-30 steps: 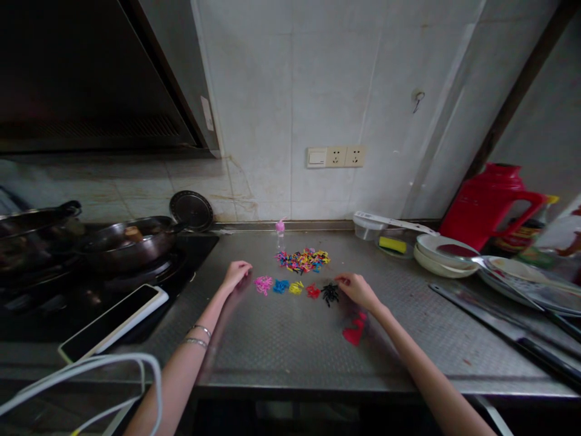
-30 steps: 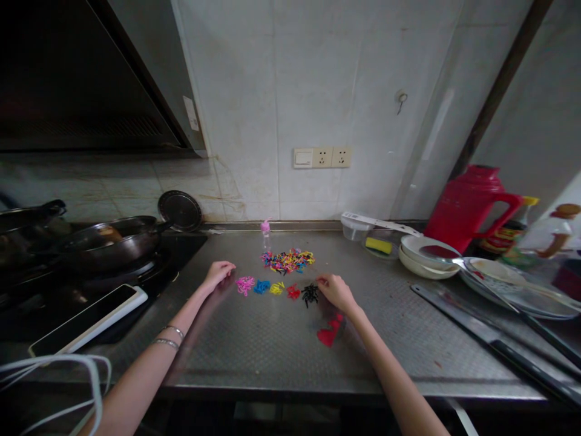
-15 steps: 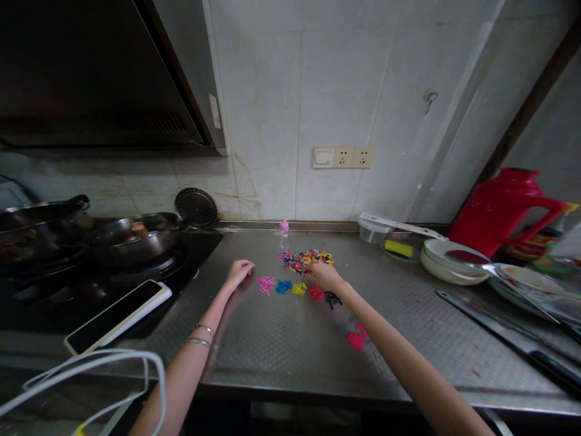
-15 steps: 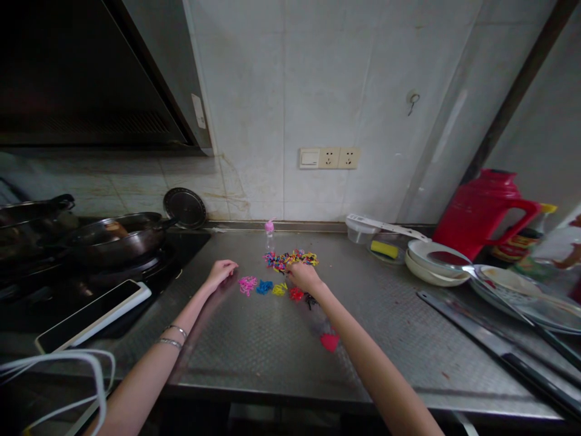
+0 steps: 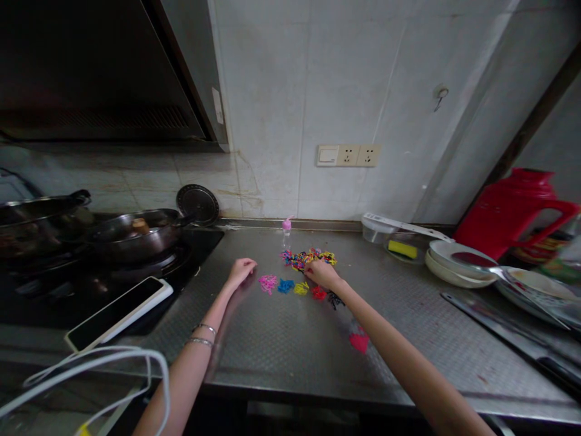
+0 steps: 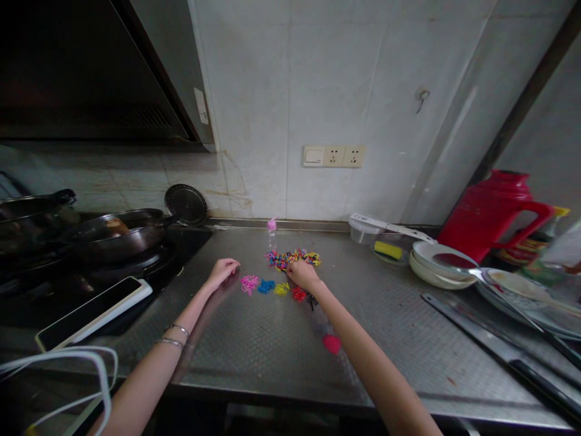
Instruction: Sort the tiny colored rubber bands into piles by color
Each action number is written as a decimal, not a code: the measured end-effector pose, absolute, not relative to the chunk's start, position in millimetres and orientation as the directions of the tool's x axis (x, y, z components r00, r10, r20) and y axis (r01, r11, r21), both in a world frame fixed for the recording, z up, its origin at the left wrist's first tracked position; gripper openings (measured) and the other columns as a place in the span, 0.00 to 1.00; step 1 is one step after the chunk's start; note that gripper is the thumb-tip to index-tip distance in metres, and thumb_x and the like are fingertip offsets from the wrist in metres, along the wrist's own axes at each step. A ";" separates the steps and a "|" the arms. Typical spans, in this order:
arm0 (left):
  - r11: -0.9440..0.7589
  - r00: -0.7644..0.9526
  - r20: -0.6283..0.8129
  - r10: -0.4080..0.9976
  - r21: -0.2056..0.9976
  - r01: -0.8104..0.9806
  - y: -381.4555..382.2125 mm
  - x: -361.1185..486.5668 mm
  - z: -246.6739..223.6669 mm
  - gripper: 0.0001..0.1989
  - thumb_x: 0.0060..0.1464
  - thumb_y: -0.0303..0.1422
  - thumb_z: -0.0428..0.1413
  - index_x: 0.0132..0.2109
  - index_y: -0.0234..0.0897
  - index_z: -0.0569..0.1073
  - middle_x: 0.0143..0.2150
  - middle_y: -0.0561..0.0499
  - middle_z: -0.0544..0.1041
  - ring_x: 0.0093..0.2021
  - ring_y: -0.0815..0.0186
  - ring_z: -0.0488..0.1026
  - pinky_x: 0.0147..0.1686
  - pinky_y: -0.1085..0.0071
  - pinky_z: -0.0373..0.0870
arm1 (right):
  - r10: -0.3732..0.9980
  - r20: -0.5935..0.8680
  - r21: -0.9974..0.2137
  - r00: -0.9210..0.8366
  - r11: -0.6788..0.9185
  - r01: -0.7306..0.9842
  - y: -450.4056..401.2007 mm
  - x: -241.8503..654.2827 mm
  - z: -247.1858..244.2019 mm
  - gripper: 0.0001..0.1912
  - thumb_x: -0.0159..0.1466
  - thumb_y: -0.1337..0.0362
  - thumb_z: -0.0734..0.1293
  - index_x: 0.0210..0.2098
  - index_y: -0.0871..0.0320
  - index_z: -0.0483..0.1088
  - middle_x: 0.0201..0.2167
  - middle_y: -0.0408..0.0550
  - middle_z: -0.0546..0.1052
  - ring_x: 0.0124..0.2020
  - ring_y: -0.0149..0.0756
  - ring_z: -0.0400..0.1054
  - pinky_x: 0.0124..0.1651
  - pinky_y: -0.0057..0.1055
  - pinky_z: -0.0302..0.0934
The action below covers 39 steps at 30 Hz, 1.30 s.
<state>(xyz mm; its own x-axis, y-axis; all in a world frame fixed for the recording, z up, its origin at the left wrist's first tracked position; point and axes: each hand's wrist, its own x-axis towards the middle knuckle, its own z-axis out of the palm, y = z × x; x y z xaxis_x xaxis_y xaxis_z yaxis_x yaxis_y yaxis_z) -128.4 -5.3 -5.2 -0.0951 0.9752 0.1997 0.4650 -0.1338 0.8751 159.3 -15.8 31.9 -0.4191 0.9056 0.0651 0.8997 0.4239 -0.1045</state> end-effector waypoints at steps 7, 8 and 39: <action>-0.140 -0.082 0.197 0.977 0.882 0.450 -6.1 -129.5 -6.6 0.11 0.43 0.35 0.50 0.27 0.31 0.73 0.15 0.56 0.65 0.16 0.73 0.60 0.19 0.77 0.54 | 0.916 0.101 -0.155 -0.387 0.399 0.904 -13.0 161.6 23.5 0.11 0.56 0.68 0.58 0.34 0.56 0.71 0.35 0.47 0.75 0.38 0.34 0.67 0.36 0.23 0.55; -0.140 -0.081 0.197 0.977 0.881 0.451 -5.8 -129.5 -7.1 0.11 0.44 0.35 0.50 0.27 0.31 0.73 0.15 0.56 0.65 0.16 0.73 0.60 0.19 0.77 0.54 | 0.914 0.107 -0.165 -0.392 0.405 0.899 -12.8 162.4 22.8 0.11 0.55 0.68 0.59 0.34 0.56 0.71 0.35 0.47 0.75 0.37 0.34 0.67 0.35 0.23 0.55; -0.175 -0.070 0.246 0.967 0.835 0.522 -1.6 -130.5 -11.7 0.12 0.43 0.36 0.50 0.26 0.33 0.72 0.16 0.54 0.66 0.20 0.70 0.64 0.23 0.76 0.57 | 0.899 0.059 -0.467 -0.433 0.409 0.784 -28.5 264.4 40.2 0.13 0.48 0.72 0.58 0.27 0.63 0.73 0.22 0.44 0.75 0.25 0.30 0.66 0.27 0.20 0.55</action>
